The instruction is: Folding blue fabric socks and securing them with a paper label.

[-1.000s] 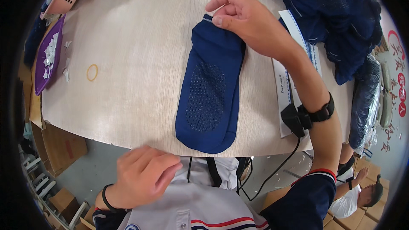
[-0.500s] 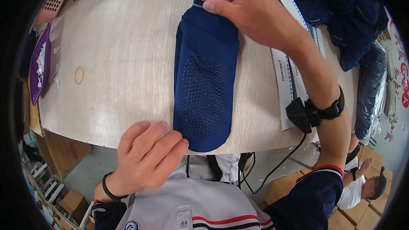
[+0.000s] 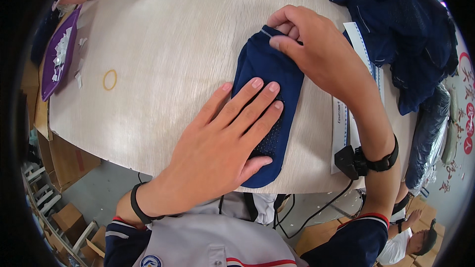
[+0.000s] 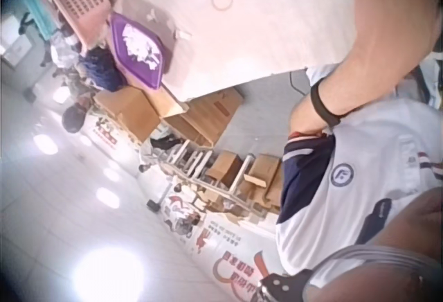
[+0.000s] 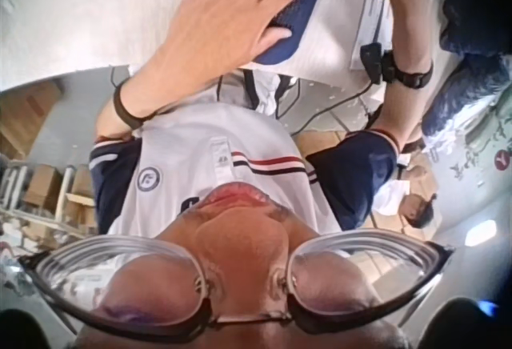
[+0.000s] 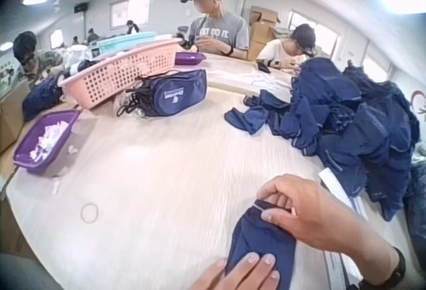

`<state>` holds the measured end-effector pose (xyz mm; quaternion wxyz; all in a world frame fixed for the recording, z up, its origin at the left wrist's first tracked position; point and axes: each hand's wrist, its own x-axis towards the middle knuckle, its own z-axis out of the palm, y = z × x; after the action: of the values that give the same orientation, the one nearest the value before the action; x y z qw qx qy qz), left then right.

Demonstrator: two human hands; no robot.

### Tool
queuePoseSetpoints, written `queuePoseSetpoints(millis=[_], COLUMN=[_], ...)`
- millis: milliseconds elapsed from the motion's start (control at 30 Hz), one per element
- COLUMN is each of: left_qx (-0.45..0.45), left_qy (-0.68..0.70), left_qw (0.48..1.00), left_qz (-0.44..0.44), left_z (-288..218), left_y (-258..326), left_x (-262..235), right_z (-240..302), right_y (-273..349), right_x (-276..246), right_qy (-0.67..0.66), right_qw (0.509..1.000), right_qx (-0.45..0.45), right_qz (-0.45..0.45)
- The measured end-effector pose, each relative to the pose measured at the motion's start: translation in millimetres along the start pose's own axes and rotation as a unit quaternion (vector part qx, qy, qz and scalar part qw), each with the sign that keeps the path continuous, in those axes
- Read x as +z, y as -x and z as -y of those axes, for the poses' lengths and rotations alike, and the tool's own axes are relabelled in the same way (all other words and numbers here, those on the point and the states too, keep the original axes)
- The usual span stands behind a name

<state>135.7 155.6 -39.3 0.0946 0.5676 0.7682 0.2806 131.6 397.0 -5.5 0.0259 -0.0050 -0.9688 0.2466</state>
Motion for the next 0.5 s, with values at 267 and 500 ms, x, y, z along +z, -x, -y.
queuePoseSetpoints(millis=[267,500], left_qx=[-0.002,-0.011], left_qy=[0.014,0.029], left_qw=[1.000,0.999], left_qz=[-0.015,-0.012], left_z=[1,1], left_y=[0,1], left_x=[-1,0], right_z=[11,8], right_y=[-21,-19], right_x=[-19,-45], right_qy=[-0.003,-0.179], right_qw=[0.984,0.958], right_qx=[0.122,0.102], right_qz=[0.129,0.200])
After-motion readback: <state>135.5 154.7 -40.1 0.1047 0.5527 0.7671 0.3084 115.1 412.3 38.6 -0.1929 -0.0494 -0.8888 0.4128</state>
